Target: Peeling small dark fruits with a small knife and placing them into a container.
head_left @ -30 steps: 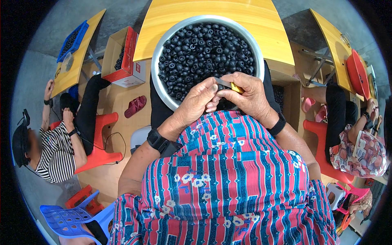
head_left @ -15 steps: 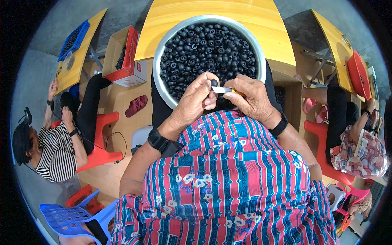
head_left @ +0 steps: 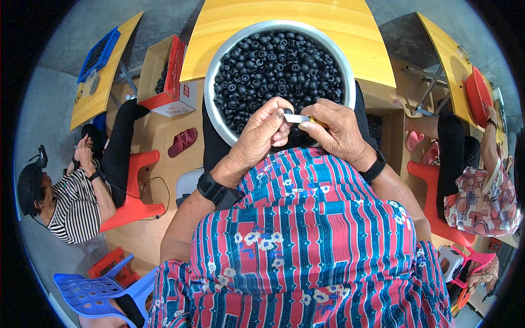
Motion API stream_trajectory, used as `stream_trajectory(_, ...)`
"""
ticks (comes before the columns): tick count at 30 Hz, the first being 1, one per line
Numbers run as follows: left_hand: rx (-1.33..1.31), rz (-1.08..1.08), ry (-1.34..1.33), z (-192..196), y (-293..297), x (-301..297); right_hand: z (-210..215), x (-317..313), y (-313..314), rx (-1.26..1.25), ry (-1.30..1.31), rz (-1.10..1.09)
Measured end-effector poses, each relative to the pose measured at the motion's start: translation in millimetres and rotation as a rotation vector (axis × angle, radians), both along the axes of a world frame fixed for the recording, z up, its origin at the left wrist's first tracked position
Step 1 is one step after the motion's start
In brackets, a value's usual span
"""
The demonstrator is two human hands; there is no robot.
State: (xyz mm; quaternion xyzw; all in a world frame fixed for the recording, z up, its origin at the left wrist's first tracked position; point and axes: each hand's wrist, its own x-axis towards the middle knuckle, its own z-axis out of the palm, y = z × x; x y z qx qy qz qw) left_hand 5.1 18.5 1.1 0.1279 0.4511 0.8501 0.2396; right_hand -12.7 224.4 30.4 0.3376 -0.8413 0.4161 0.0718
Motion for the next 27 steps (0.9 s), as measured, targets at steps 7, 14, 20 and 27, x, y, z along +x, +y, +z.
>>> stream_trajectory(7,-0.009,0.036,-0.01,-0.2,-0.1,0.7,2.3,0.6,-0.5,0.02,0.006,0.004)
stream_trajectory(14,-0.011,0.03,0.008,-0.9,-0.4,0.9,-1.5,0.0,-0.4,-0.002,0.007,-0.001)
stream_trajectory(20,-0.028,0.014,0.016,-1.2,-0.3,0.8,1.2,0.2,0.0,0.015,-0.006,-0.004)
stream_trajectory(27,-0.043,0.009,0.036,-0.8,0.4,0.7,-6.9,-5.5,-3.1,-0.045,-0.083,-0.177)
